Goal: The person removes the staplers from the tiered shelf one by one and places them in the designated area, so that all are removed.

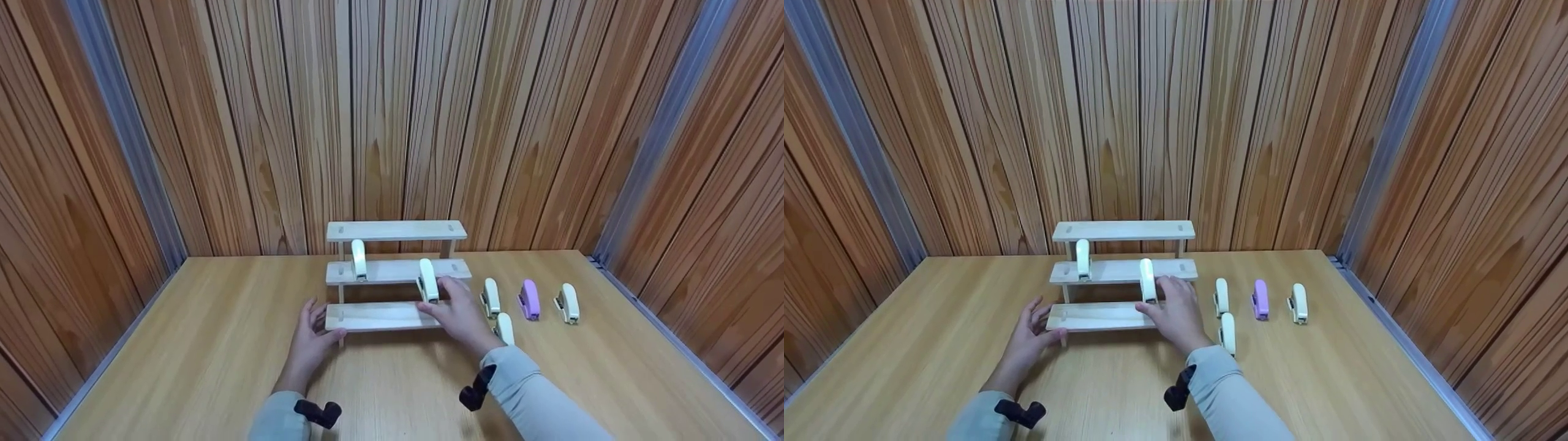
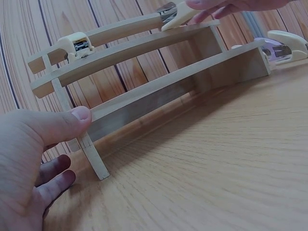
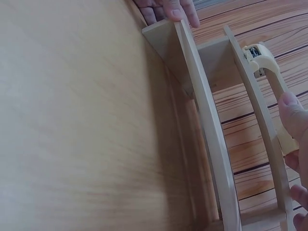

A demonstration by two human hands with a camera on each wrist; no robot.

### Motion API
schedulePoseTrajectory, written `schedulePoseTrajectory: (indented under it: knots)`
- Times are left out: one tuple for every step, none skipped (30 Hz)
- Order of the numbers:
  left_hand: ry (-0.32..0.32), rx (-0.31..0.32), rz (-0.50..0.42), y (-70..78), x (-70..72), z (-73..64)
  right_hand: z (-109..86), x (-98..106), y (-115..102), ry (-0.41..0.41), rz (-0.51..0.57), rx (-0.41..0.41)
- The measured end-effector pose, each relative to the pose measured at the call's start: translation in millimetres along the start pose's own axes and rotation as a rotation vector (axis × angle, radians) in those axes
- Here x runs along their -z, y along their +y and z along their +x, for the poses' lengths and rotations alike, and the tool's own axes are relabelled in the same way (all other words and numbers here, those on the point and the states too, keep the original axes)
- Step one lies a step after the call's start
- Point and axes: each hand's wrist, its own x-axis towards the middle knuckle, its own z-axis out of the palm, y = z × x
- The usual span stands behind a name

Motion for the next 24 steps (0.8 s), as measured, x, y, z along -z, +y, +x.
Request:
schedulePoseTrajectory:
  knots:
    - [0.001,0.002,-0.001,0.2,-0.3,0.0,-0.7,2,1,0.002,0.000,-0.004]
    - [0.001,0.002,0.001,0.4,-0.3,0.0,-1.4,3,3,0.005,0.001,-0.007]
    - [-0.002,-0.001,0.000,0.4,-0.4,0.1,-2.0,5,4,0.010,0.002,-0.005]
    - [-0.004,-0.005,-0.001,0.4,-0.2,0.2,-2.7,6,6,0.015,0.002,0.000]
    - [-0.005,-0.009,0.000,0.0,-0.2,0.4,-3.6,8,8,0.018,0.003,0.003]
    - [-0.007,-0.014,-0.001,-0.7,0.0,0.5,-4.6,9,9,0.020,0.003,0.006]
    - [-0.008,-0.018,-0.003,-1.4,0.2,0.4,-5.6,11,11,0.020,0.003,0.007]
    - [-0.008,-0.020,-0.001,-1.8,0.9,-0.2,-7.1,12,12,0.017,0.004,0.001]
    - [-0.008,-0.020,-0.001,-2.5,1.2,-0.6,-8.5,13,13,0.014,0.001,-0.008]
    - [-0.006,-0.021,0.001,-3.0,1.5,-0.8,-9.9,15,14,0.009,-0.003,-0.015]
    - [-0.005,-0.026,0.000,-3.4,1.6,-1.2,-11.5,16,15,0.004,-0.009,-0.022]
    - [-0.004,-0.032,0.001,-3.7,1.8,-1.6,-12.8,17,15,0.000,-0.018,-0.025]
    - [-0.003,-0.035,0.003,-4.1,1.6,-1.8,-13.9,19,16,-0.002,-0.028,-0.026]
    - [-0.003,-0.042,0.005,-4.2,1.3,-1.8,-15.1,20,17,-0.003,-0.036,-0.027]
    - [0.000,-0.047,0.005,-4.4,0.8,-1.6,-16.0,22,18,-0.002,-0.044,-0.025]
    - [0.001,-0.052,0.005,-4.5,0.5,-1.4,-16.9,23,20,0.000,-0.051,-0.018]
    - [0.003,-0.055,0.005,-4.2,0.2,-1.4,-17.8,25,21,0.002,-0.056,-0.014]
    - [0.003,-0.053,0.009,-4.2,0.0,-1.0,-18.4,27,23,0.004,-0.060,-0.010]
    - [0.003,-0.052,0.011,-3.8,0.0,-0.9,-19.3,28,25,0.006,-0.060,-0.009]
    - [0.002,-0.052,0.013,-3.5,0.1,-0.9,-20.3,30,26,0.007,-0.059,-0.005]
    - [0.003,-0.050,0.015,-3.1,0.3,-0.8,-21.1,32,28,0.007,-0.058,-0.001]
    - [0.002,-0.050,0.017,-2.7,0.5,-0.8,-22.1,34,30,0.004,-0.059,0.005]
    - [0.001,-0.049,0.019,-2.2,0.7,-0.6,-23.1,36,31,0.002,-0.057,0.006]
    - [-0.001,-0.049,0.021,-1.7,0.9,-0.4,-23.9,38,33,0.000,-0.059,0.007]
